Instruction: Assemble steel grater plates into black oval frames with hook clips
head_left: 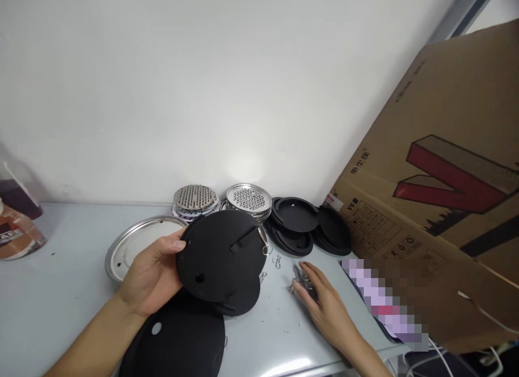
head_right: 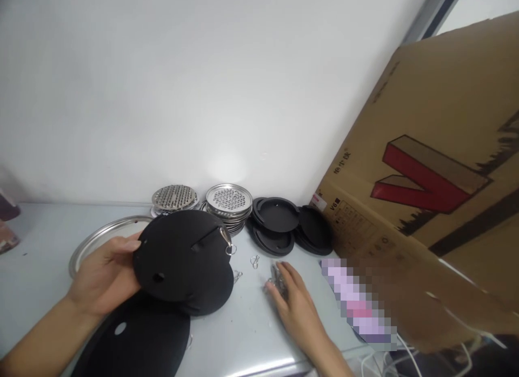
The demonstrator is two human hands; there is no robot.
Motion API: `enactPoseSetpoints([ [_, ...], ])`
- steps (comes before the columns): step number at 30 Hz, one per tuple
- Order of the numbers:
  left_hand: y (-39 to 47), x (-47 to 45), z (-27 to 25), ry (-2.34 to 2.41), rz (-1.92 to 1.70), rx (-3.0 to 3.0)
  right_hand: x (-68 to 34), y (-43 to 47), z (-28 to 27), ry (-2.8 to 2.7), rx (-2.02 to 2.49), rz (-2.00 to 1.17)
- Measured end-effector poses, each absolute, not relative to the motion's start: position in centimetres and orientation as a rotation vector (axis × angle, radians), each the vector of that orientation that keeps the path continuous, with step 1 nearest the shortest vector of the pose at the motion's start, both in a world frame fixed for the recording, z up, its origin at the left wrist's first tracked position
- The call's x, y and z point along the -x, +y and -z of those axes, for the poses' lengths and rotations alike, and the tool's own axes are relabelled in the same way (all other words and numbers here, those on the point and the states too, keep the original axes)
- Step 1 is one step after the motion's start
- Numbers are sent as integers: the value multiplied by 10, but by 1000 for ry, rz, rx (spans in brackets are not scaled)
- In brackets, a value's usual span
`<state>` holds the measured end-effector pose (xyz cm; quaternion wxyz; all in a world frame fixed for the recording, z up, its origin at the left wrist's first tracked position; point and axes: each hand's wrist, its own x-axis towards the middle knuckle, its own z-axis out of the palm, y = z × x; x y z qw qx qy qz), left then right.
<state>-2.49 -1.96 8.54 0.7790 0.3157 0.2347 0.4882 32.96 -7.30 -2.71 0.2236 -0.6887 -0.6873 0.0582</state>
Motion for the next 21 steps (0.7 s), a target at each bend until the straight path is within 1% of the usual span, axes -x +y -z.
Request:
enactPoseSetpoints([
  [6,-19,21,-82,574,-1092,-607,-280,-53,4,-2262,1874,-49],
  [9,-18,20,-82,634,-1115,-544,-280,-53,-10,-2370,1900,-112],
  [12,-19,17,-83,667,-1116,-473,-278,-62,-34,-2256,1799,-129],
  [14,-21,14,-83,660,-1136,-461,-268,-63,-57,-2081,1617,-152],
  [17,-21,14,-81,612,-1168,-505,-244,-50,-92,-1950,1303,-441],
  [19,-19,19,-80,565,-1159,-574,-233,-36,-109,-1861,1183,-621],
  [21,-17,26,-82,533,-1090,-706,-228,-26,-116,-1807,1104,-890],
])
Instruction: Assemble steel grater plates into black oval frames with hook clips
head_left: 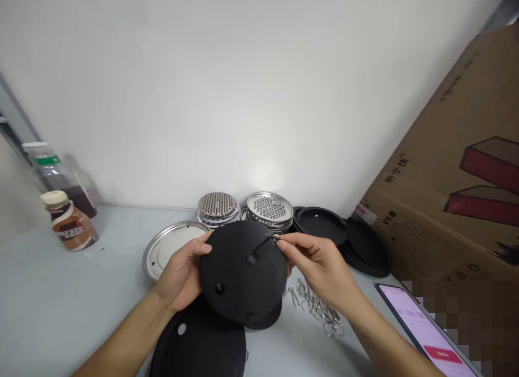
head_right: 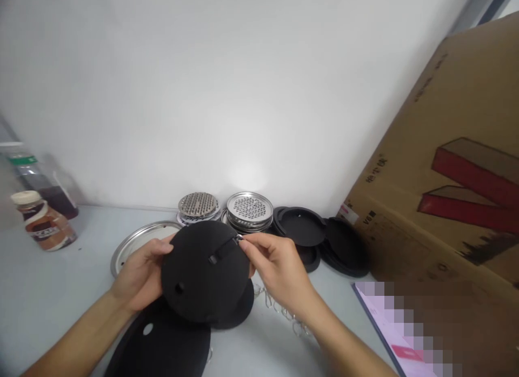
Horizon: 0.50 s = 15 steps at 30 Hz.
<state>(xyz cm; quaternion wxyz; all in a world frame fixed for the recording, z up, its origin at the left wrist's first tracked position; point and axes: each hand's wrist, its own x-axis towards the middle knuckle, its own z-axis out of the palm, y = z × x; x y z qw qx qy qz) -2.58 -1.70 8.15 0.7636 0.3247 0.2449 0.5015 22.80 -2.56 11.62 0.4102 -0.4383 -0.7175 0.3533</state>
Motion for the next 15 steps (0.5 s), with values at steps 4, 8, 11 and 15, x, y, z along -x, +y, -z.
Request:
enactPoseSetpoints([
  [4,-22,31,-91,570,-768,-1147,-223,-25,-105,-1757,963,-1504],
  [8,-30,18,-94,742,-599,-1464,-214,-36,-84,-1773,987,-1536],
  [11,-30,11,-89,911,-634,-1507,-213,-38,-80,-1866,1031,-1223],
  [15,-27,10,-85,1008,-628,-1584,-218,-38,-84,-2131,911,-889],
])
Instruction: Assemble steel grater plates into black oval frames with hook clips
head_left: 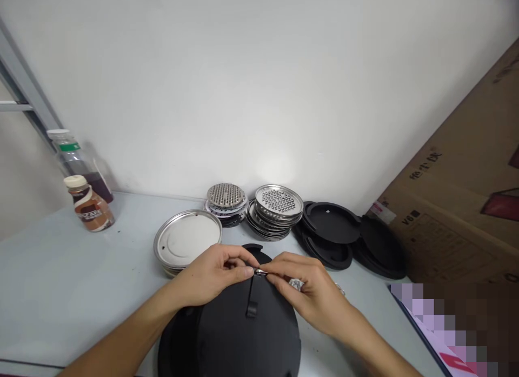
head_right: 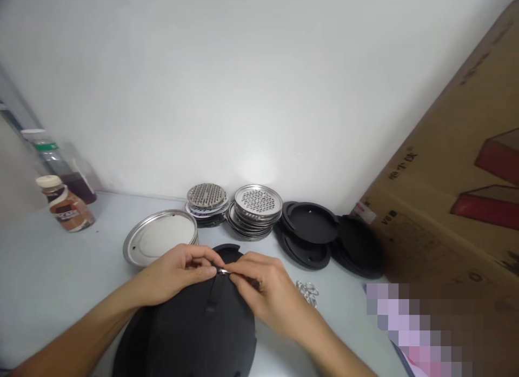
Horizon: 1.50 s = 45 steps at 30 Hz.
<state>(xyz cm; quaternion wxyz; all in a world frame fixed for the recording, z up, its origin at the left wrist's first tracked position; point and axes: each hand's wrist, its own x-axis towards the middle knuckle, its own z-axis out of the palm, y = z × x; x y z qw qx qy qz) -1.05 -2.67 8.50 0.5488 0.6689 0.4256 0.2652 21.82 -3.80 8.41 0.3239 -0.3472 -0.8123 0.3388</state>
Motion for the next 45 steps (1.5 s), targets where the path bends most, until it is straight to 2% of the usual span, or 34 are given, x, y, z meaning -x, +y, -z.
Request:
enactPoseSetpoints([
  [3,-28,10,-88,984,-672,-1717,-219,-40,-84,-2086,953,-939],
  [8,-33,5,-91,990,-680,-1899,-220,-28,-74,-1613,982,-1641],
  [12,-34,3,-86,1056,-652,-1919,-221,-18,-68,-1486,933,-1851],
  [15,-33,4,-83,1121,-599,-1893,-221,-22,-70,-1664,990,-1724],
  [20,-31,6,-85,1100,-581,-1851,-219,-34,-82,-2084,1072,-1065],
  [24,-30,6,-86,1104,-581,-1848,-223,-37,-85,-2327,916,-727],
  [32,-36,9,-91,1084,-564,-1962,-219,-55,-65,-2295,872,-63],
  [40,-35,11,-86,1033,-388,-1882,-206,-67,-63,-2278,850,-59],
  [43,-37,8,-88,1077,-414,-1861,-206,-62,-68,-2191,957,-354],
  [45,-40,4,-93,1103,-484,-1825,-205,-56,-73,-1969,1045,-751],
])
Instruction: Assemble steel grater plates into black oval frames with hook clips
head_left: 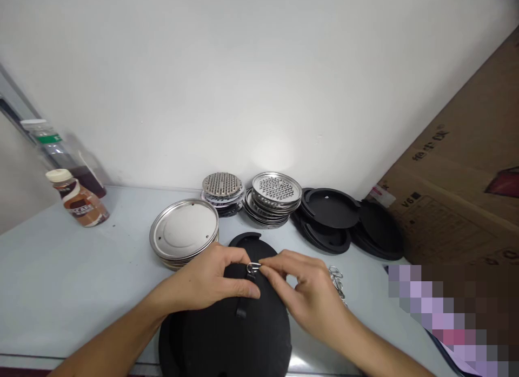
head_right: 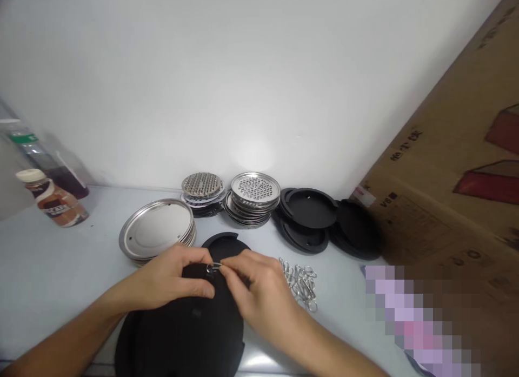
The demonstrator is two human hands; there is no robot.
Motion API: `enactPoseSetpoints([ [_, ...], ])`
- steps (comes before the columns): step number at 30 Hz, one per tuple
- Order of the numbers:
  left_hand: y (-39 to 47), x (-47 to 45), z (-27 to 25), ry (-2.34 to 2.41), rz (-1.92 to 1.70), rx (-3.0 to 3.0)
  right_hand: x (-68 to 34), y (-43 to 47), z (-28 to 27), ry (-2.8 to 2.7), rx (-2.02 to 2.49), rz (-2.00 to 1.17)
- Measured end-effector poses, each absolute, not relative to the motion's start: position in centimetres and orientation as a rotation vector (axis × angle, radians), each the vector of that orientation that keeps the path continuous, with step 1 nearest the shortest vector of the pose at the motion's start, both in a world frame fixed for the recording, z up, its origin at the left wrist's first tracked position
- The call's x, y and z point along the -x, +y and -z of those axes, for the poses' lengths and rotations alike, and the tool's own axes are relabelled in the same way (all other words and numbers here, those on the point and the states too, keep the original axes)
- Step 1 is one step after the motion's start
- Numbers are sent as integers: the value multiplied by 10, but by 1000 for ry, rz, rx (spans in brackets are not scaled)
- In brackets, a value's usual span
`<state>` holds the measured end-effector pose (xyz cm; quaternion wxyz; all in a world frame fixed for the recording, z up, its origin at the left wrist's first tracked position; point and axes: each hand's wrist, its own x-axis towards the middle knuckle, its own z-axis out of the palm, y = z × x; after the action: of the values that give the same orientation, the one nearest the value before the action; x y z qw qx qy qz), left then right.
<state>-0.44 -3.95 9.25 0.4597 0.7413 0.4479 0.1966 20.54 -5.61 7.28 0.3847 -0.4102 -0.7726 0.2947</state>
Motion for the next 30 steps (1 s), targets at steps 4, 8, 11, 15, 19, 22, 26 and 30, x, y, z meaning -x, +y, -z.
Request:
enactPoseSetpoints([
  [4,-47,-3,-99,1233,-650,-1827,-202,-43,-75,-1323,1030,-1529],
  [8,-50,-7,-94,1299,-696,-1891,-196,-45,-69,-1285,1036,-1339],
  [11,-49,-12,-87,1268,-682,-1893,-190,-52,-68,-1427,1000,-1120],
  [15,-50,-15,-85,1373,-649,-1891,-193,-46,-77,-1483,949,-1099],
  [19,-55,-6,-102,1388,-693,-1798,-232,-26,-94,-1258,1009,-871],
  [22,-54,-9,-122,1350,-877,-1922,-277,-28,-91,-1274,1152,-655],
  [26,-37,-41,-146,965,-1118,-2321,-325,-55,-51,-1470,1500,-605],
  [30,-16,-80,-150,537,-1168,-2576,-344,-76,-17,-1463,1582,-615],
])
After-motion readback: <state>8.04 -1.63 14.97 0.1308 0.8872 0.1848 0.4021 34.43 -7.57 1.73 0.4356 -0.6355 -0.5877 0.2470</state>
